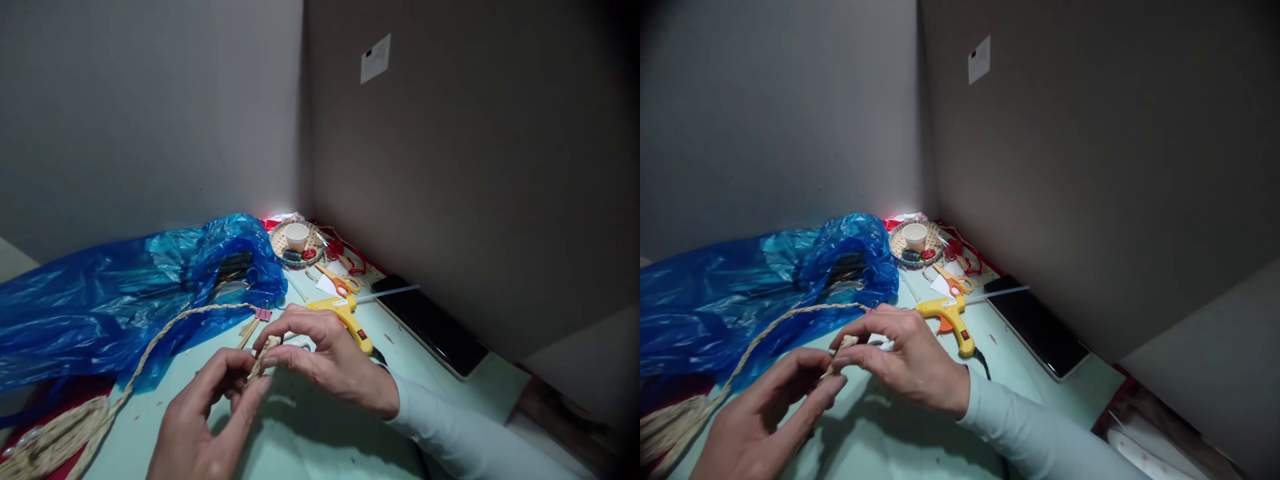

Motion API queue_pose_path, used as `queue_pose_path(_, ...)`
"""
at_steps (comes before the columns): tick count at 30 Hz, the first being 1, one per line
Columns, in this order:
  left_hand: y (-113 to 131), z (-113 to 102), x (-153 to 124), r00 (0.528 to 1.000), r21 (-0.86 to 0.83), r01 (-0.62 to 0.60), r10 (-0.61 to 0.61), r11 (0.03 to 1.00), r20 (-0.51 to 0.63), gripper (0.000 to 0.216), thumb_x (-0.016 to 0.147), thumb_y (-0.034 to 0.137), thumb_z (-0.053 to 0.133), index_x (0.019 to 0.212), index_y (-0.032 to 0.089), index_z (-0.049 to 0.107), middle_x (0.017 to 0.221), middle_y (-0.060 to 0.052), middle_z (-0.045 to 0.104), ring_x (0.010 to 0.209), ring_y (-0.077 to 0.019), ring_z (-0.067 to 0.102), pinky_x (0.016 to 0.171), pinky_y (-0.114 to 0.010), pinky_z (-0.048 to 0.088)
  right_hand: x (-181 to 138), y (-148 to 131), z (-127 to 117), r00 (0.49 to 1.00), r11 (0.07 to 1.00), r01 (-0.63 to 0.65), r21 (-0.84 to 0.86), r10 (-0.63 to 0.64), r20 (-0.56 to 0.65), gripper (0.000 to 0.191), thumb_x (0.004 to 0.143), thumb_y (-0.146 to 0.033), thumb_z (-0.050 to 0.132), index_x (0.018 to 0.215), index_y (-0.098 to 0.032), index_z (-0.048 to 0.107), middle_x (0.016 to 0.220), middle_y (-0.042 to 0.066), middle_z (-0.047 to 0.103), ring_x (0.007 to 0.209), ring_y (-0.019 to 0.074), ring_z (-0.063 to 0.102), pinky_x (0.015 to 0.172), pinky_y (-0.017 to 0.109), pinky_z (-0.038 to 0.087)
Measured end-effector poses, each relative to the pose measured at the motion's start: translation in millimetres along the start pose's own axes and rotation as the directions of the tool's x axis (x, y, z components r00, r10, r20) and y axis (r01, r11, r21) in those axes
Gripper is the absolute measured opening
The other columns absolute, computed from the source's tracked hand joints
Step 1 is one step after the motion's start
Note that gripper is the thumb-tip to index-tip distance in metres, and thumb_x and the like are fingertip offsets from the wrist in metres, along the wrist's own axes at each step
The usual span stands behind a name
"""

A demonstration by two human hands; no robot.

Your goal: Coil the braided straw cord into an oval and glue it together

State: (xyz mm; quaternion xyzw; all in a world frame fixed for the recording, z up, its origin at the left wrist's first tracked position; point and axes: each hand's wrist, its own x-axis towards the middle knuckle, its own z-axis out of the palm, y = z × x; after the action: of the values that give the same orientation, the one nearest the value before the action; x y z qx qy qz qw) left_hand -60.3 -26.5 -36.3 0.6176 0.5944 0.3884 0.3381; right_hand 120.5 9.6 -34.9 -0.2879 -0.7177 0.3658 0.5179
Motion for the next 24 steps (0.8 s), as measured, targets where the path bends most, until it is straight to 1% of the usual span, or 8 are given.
queue_pose_path(3,3.5,-1.8,1.8,1.000,0.001,0.001,-0.001,1.000,0.011,0.025,0.078,0.054,0.069,0.086,0.030,0.066,0.078,0.007,0.067,0.072,-0.0162,0.061,0.068,-0.023,0.045,0.8,2.5,-2.1,1.000,0.999,-0.020,0.037,0.020,0.010,0.006,0.088,-0.013,0.074,0.092,-0.011,0.078,0.090,0.006,0.078,0.082,0.0132,0.066,0.081,0.022,0.050)
queue_pose_path(6,3.1,-3.4,3.0,0.991,0.036,-0.133,0.134,0.990,-0.006,0.021,0.083,0.052,0.067,0.081,0.030,0.068,0.077,0.008,0.068,0.069,-0.0147,0.062,0.067,-0.022,0.045,1.9,4.0,-3.7,0.999,0.997,-0.018,0.077,0.015,0.039,0.007,0.088,-0.015,0.075,0.094,-0.014,0.079,0.092,0.005,0.079,0.086,0.0143,0.066,0.085,0.024,0.050)
queue_pose_path(9,-2.7,-3.8,2.6,0.940,0.129,-0.333,0.339,0.934,-0.027,0.019,0.090,0.043,0.064,0.077,0.029,0.067,0.074,0.007,0.066,0.067,-0.0136,0.059,0.067,-0.023,0.044,2.5,4.1,-3.9,0.998,0.996,-0.011,0.092,0.006,0.056,0.007,0.088,-0.018,0.076,0.094,-0.018,0.079,0.094,0.003,0.079,0.090,0.0152,0.067,0.088,0.027,0.050)
queue_pose_path(13,-12.5,-2.2,0.0,0.853,0.219,-0.502,0.521,0.837,-0.038,0.005,0.093,0.026,0.062,0.091,0.029,0.066,0.080,0.006,0.064,0.069,-0.0123,0.059,0.070,-0.023,0.044,1.4,4.2,-0.4,0.999,0.997,0.024,0.077,-0.026,0.027,0.018,0.092,-0.035,0.071,0.091,-0.019,0.080,0.089,0.004,0.080,0.085,0.0168,0.067,0.087,0.032,0.051)
queue_pose_path(15,-15.2,-1.2,-1.2,0.821,0.256,-0.546,0.570,0.798,-0.027,0.009,0.094,0.020,0.061,0.095,0.028,0.065,0.081,0.006,0.063,0.071,-0.0112,0.061,0.072,-0.022,0.045,0.3,4.8,2.2,0.999,0.996,0.052,0.069,-0.053,0.005,0.025,0.094,-0.039,0.069,0.088,-0.018,0.079,0.086,0.005,0.080,0.080,0.0172,0.067,0.085,0.034,0.052)
queue_pose_path(18,-15.3,-0.8,-1.4,0.778,0.305,-0.590,0.628,0.747,-0.031,0.011,0.093,0.017,0.061,0.095,0.028,0.062,0.080,0.007,0.064,0.071,-0.0108,0.062,0.071,-0.022,0.046,-0.2,5.9,3.0,0.998,0.995,0.069,0.066,-0.068,-0.009,0.019,0.093,-0.033,0.070,0.088,-0.018,0.079,0.086,0.005,0.080,0.080,0.0170,0.067,0.084,0.033,0.052)
queue_pose_path(20,-13.9,-1.7,-0.5,0.753,0.337,-0.612,0.658,0.715,-0.028,0.012,0.093,0.015,0.061,0.095,0.028,0.061,0.080,0.006,0.065,0.069,-0.0106,0.062,0.072,-0.022,0.046,0.6,6.2,0.2,0.999,0.997,0.048,0.064,-0.050,0.022,0.009,0.091,-0.025,0.073,0.093,-0.019,0.079,0.091,0.004,0.080,0.085,0.0169,0.068,0.085,0.031,0.052)
queue_pose_path(24,-12.5,-4.6,1.3,0.726,0.378,-0.642,0.688,0.667,0.020,0.013,0.095,0.014,0.059,0.098,0.026,0.060,0.082,0.005,0.066,0.072,-0.0096,0.063,0.073,-0.021,0.046,2.8,6.1,-6.1,0.992,0.998,0.063,0.016,-0.065,0.107,0.014,0.091,-0.023,0.073,0.103,-0.018,0.078,0.099,0.005,0.080,0.090,0.0171,0.069,0.089,0.031,0.050)
